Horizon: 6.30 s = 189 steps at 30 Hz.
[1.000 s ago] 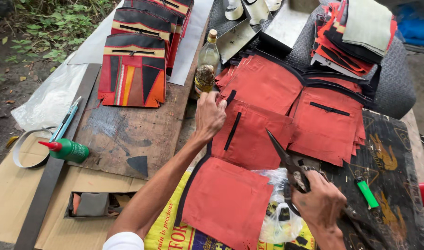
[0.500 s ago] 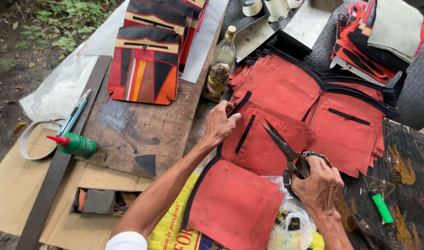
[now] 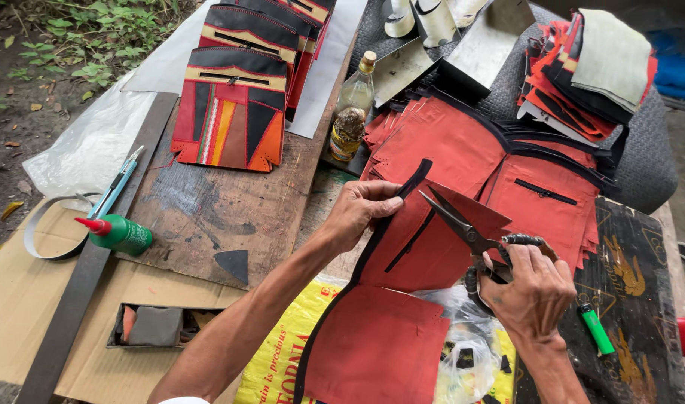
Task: The person assembles zippered pouches at an outdoor work table. They align and fold the fabric pieces together, work the zipper along the edge, and use scissors to trim excess fabric from the pouch edges, handling the pieces one at a time and setting trimmed pouches with a stack of finished ones.
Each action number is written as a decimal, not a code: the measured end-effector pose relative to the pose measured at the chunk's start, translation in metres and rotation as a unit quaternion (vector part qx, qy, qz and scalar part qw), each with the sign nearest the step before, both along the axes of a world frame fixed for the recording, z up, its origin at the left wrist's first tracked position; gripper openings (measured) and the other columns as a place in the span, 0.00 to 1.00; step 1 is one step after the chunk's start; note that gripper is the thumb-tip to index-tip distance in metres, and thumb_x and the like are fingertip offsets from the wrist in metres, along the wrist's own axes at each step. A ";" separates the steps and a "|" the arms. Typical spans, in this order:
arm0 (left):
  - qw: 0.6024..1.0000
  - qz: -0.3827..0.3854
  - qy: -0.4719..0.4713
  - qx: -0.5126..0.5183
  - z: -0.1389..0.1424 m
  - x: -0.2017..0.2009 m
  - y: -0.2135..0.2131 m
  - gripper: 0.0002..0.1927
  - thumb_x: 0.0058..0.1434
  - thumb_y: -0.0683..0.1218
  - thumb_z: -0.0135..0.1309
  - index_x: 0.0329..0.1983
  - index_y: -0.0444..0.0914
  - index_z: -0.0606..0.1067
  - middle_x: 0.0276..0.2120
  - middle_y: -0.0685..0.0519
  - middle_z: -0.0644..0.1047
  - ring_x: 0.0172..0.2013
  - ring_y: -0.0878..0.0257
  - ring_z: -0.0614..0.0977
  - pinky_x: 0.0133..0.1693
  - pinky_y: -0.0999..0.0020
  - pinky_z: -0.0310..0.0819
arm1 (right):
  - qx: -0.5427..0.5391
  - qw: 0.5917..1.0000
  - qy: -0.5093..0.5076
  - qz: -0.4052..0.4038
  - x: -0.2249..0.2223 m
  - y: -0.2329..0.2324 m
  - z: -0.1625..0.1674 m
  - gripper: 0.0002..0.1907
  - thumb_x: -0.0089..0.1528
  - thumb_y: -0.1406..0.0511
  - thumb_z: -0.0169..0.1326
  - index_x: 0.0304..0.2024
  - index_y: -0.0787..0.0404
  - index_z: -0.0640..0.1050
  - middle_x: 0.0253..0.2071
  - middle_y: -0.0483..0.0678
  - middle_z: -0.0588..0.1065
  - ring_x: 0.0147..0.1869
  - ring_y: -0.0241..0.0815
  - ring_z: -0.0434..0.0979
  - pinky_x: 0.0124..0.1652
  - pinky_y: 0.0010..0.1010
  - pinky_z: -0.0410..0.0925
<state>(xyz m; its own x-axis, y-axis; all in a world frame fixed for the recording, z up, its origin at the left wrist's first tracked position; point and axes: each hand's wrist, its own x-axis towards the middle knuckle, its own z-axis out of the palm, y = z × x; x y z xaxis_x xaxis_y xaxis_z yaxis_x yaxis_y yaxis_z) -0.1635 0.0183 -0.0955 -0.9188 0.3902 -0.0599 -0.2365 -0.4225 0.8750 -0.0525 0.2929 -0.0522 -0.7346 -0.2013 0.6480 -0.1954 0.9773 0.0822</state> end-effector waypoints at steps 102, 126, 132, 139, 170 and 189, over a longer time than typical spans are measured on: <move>0.763 -0.275 0.434 -0.391 0.131 0.034 0.060 0.11 0.48 0.45 0.66 0.35 0.39 0.84 0.33 0.51 0.83 0.38 0.58 0.82 0.41 0.61 0.76 | -0.748 0.564 -0.301 0.177 0.062 -0.020 0.025 0.07 0.59 0.70 0.62 0.35 0.63 0.76 0.20 0.41 0.67 0.17 0.30 0.63 0.18 0.25 0.56; 0.990 -0.008 0.044 -0.132 0.108 0.090 -0.083 0.13 0.53 0.39 0.66 0.41 0.31 0.82 0.32 0.54 0.83 0.32 0.70 0.82 0.39 0.75 0.77 | -0.136 0.987 -0.080 0.031 0.115 -0.092 0.083 0.14 0.50 0.61 0.65 0.35 0.60 0.79 0.35 0.50 0.80 0.37 0.54 0.79 0.37 0.41 0.69; 0.993 -0.018 0.042 -0.112 0.109 0.093 -0.076 0.12 0.53 0.37 0.66 0.41 0.30 0.82 0.32 0.53 0.82 0.32 0.69 0.82 0.39 0.74 0.78 | -0.118 0.991 -0.053 0.033 0.111 -0.091 0.079 0.15 0.49 0.60 0.67 0.34 0.61 0.79 0.35 0.50 0.80 0.32 0.52 0.78 0.35 0.39 0.69; 0.994 -0.007 0.020 -0.105 0.107 0.090 -0.073 0.13 0.52 0.37 0.66 0.42 0.30 0.81 0.32 0.53 0.82 0.32 0.68 0.82 0.38 0.73 0.79 | -0.107 0.993 -0.049 0.032 0.110 -0.086 0.077 0.13 0.50 0.60 0.68 0.32 0.60 0.79 0.32 0.48 0.79 0.31 0.52 0.76 0.34 0.39 0.68; 0.998 -0.020 -0.041 -0.048 0.101 0.089 -0.071 0.11 0.54 0.35 0.64 0.42 0.32 0.81 0.32 0.51 0.83 0.31 0.67 0.84 0.38 0.72 0.81 | -0.124 0.988 -0.062 0.063 0.106 -0.072 0.067 0.12 0.60 0.61 0.63 0.29 0.63 0.77 0.25 0.52 0.74 0.25 0.49 0.71 0.28 0.39 0.64; 0.546 -0.140 0.712 -0.419 -0.016 0.189 -0.073 0.24 0.46 0.42 0.60 0.50 0.41 0.77 0.60 0.38 0.70 0.65 0.44 0.68 0.63 0.45 0.60 | -0.309 0.925 -0.220 -0.009 0.138 -0.017 -0.028 0.19 0.66 0.57 0.70 0.36 0.68 0.80 0.23 0.43 0.70 0.28 0.29 0.65 0.29 0.26 0.60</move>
